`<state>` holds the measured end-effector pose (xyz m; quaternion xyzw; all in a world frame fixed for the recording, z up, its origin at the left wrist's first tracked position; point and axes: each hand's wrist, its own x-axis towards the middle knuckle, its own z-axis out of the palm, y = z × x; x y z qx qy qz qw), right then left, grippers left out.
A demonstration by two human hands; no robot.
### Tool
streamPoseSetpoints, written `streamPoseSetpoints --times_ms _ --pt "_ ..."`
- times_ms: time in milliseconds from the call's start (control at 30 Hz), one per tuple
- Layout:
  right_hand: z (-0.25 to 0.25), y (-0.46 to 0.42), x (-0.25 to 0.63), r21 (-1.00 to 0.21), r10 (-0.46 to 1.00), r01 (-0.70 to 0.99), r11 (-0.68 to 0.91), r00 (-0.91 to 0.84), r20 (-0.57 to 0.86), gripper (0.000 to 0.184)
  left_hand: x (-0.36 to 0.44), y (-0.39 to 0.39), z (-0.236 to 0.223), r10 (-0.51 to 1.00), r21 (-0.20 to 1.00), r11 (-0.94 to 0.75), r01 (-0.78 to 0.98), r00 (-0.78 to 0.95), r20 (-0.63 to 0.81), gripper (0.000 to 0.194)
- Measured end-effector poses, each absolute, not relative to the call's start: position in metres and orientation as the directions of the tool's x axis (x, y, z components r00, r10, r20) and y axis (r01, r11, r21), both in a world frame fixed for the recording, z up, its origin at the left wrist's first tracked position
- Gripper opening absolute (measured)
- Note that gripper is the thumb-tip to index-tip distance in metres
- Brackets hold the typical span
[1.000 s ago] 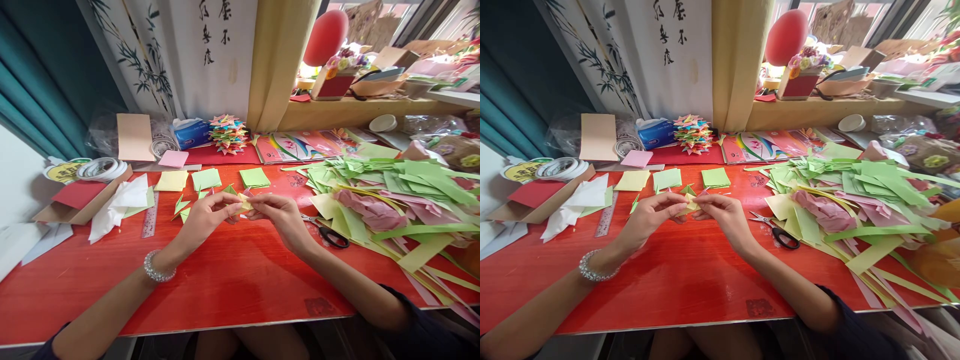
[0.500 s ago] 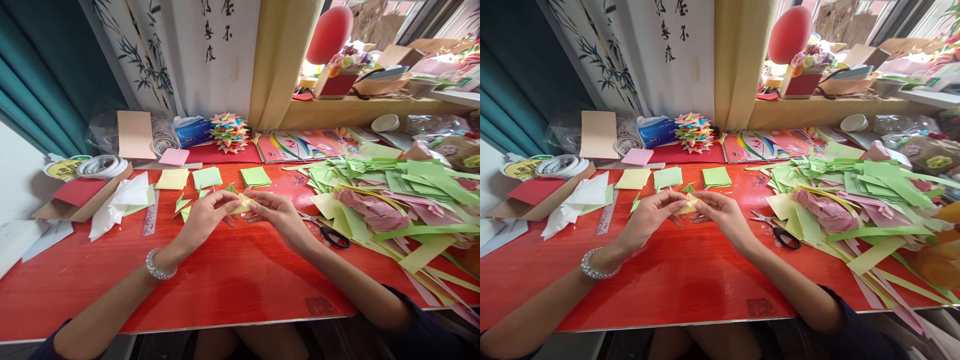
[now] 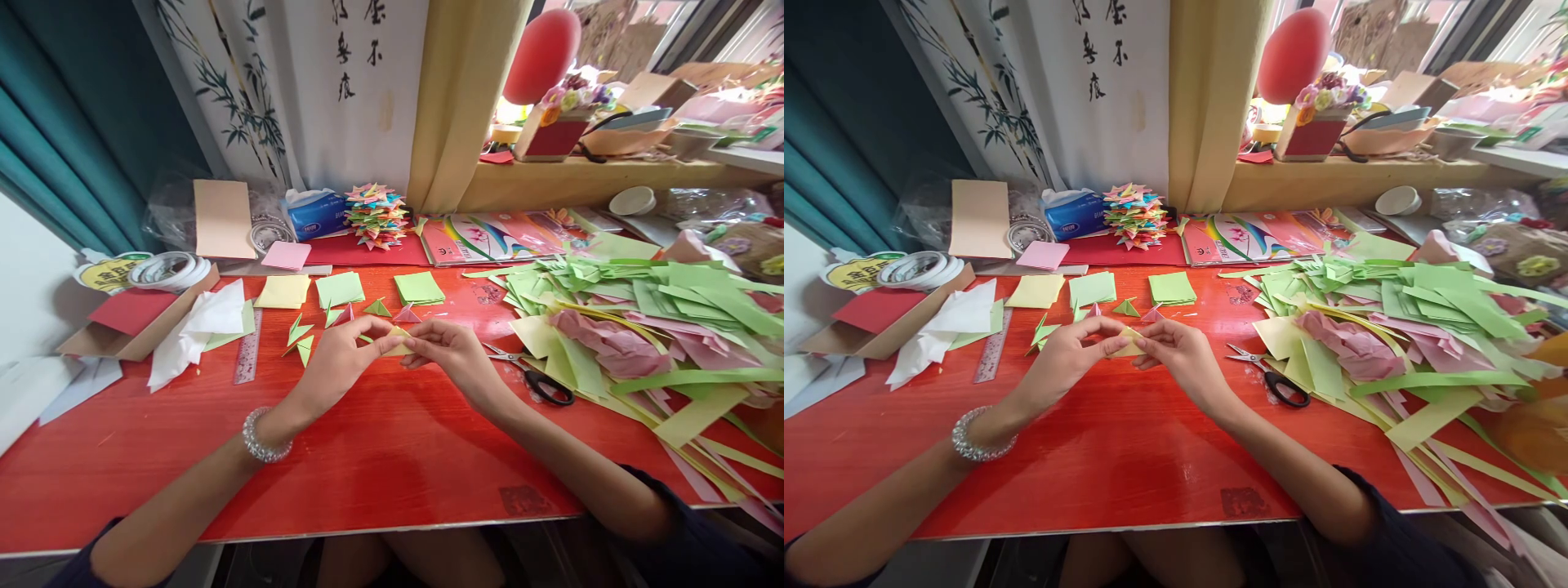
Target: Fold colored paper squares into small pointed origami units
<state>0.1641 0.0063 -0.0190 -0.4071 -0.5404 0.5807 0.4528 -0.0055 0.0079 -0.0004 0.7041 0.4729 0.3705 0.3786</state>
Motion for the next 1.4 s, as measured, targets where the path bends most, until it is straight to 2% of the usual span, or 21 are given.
streamPoseSetpoints --times_ms 100,200,300,367,433,500,600,700,833,933,1067,1267,1400 --pt "-0.022 0.005 0.163 -0.996 0.965 -0.001 0.09 -0.247 0.087 0.021 -0.005 0.006 0.0 0.938 0.842 -0.316 0.437 0.279 0.207 0.017" --pt "-0.021 0.005 0.163 -0.991 0.958 0.057 0.118 -0.269 0.099 0.021 -0.006 0.005 0.0 0.932 0.826 -0.345 0.445 0.264 0.248 0.016" --pt "-0.015 0.003 0.164 -0.96 0.975 0.201 0.197 -0.147 0.169 0.02 -0.008 0.005 0.0 0.935 0.797 -0.355 0.488 0.198 0.295 0.018" --pt "-0.01 0.0 0.163 -0.924 0.971 0.3 0.239 -0.075 0.227 0.02 -0.008 0.005 0.0 0.915 0.74 -0.384 0.552 0.12 0.385 0.019" --pt "-0.007 -0.004 0.162 -0.941 0.969 0.257 0.222 -0.164 0.184 0.023 -0.007 0.004 -0.001 0.856 0.649 -0.467 0.6 0.124 0.502 0.016" --pt "-0.006 -0.007 0.16 -0.975 0.944 0.136 0.178 -0.305 0.129 0.027 -0.004 0.002 -0.003 0.79 0.565 -0.583 0.584 0.246 0.561 0.013" --pt "-0.006 -0.005 0.159 -0.989 0.916 -0.003 0.145 -0.378 0.135 0.027 -0.002 0.001 -0.004 0.751 0.557 -0.66 0.504 0.413 0.515 0.022" --pt "-0.005 -0.001 0.163 -0.994 0.926 -0.05 0.1 -0.362 0.111 0.023 -0.003 0.003 -0.002 0.78 0.578 -0.624 0.526 0.382 0.495 0.024" --pt "-0.003 0.002 0.167 -0.997 0.918 0.02 0.071 -0.392 0.058 0.024 -0.006 0.006 0.003 0.787 0.531 -0.605 0.593 0.346 0.511 0.022" --pt "-0.003 0.003 0.168 -0.992 0.926 0.074 0.1 -0.372 0.065 0.024 -0.007 0.005 0.004 0.835 0.655 -0.55 0.518 0.36 0.416 0.019" --pt "-0.004 0.004 0.169 -0.994 0.95 0.055 0.09 -0.303 0.069 0.023 -0.005 0.003 0.005 0.924 0.85 -0.353 0.391 0.286 0.253 0.019" --pt "-0.003 0.005 0.169 -0.995 0.974 -0.004 0.102 -0.202 0.101 0.025 -0.004 0.001 0.006 0.945 0.867 -0.301 0.398 0.245 0.215 0.026" --pt "-0.001 0.005 0.169 -0.992 0.973 -0.056 0.114 -0.197 0.123 0.022 -0.005 0.002 0.004 0.958 0.915 -0.252 0.315 0.217 0.189 0.026"
